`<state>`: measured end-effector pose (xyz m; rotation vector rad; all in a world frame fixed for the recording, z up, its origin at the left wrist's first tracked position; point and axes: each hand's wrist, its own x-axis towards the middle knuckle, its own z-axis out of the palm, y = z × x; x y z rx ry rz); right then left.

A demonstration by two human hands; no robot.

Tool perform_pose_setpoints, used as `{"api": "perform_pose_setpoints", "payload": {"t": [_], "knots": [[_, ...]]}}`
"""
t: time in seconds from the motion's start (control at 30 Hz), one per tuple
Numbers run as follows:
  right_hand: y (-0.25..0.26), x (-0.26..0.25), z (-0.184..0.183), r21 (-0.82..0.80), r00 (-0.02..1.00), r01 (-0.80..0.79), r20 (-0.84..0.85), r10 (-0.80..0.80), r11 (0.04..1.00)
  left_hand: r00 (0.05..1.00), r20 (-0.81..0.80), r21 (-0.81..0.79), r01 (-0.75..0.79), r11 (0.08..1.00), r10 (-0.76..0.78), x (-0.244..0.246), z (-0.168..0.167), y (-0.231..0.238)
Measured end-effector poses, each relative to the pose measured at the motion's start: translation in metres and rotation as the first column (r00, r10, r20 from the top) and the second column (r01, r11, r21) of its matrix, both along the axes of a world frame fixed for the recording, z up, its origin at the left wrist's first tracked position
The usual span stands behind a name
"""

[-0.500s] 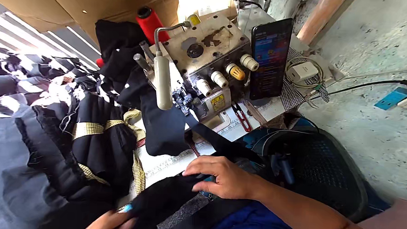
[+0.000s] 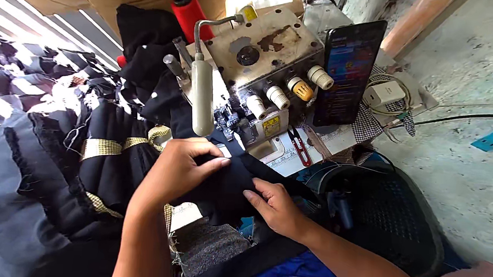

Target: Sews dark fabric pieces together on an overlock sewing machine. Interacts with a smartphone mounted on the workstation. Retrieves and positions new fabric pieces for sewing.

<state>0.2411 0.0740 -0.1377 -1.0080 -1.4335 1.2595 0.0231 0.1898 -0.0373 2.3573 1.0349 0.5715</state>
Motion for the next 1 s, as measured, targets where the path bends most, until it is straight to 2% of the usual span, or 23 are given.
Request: {"api": "perform_pose_setpoints", "payload": {"t": [0.17,0.4,0.53,0.6,0.73,0.8,0.87,0.93,1.0], "knots": [[0.002,-0.009,-0.008,0.011,0.996,0.056,0.069,-0.057,0.998,0.999,-0.014,0.002,-0.048,0.999,0.048,-0.007,0.003,0.013],[0.003,-0.004,-0.004,0.017,0.994,0.085,0.064,-0.086,0.996,0.99,-0.012,0.048,-0.136,0.99,0.137,-0.006,-0.001,0.008],[0.001,0.0,-0.002,0.109,0.967,0.048,0.242,-0.073,0.993,0.976,-0.023,0.12,-0.213,0.97,0.217,0.0,-0.002,0.002],[-0.001,0.012,0.009,0.209,0.954,0.105,0.254,-0.158,0.972,0.97,-0.016,0.149,-0.236,0.96,0.241,0.002,-0.005,-0.004],[0.015,0.034,0.019,0.308,0.911,0.348,0.111,-0.397,0.885,0.962,-0.029,0.242,-0.257,0.936,0.272,0.006,-0.011,-0.016],[0.031,0.041,0.013,0.265,0.933,0.282,0.149,-0.329,0.922,0.953,-0.066,0.32,-0.262,0.911,0.297,0.01,-0.011,-0.024],[0.043,0.045,0.008,0.075,0.985,0.091,0.142,-0.101,0.993,0.93,-0.126,0.424,-0.264,0.866,0.346,0.019,-0.008,-0.034],[0.048,0.048,0.01,-0.043,0.997,-0.077,0.028,0.078,0.996,0.894,-0.186,0.516,-0.264,0.815,0.407,0.032,-0.006,-0.049],[0.049,0.051,0.017,-0.051,0.977,-0.184,-0.115,0.177,0.982,0.85,-0.232,0.56,-0.282,0.779,0.474,0.044,-0.01,-0.064]]}}
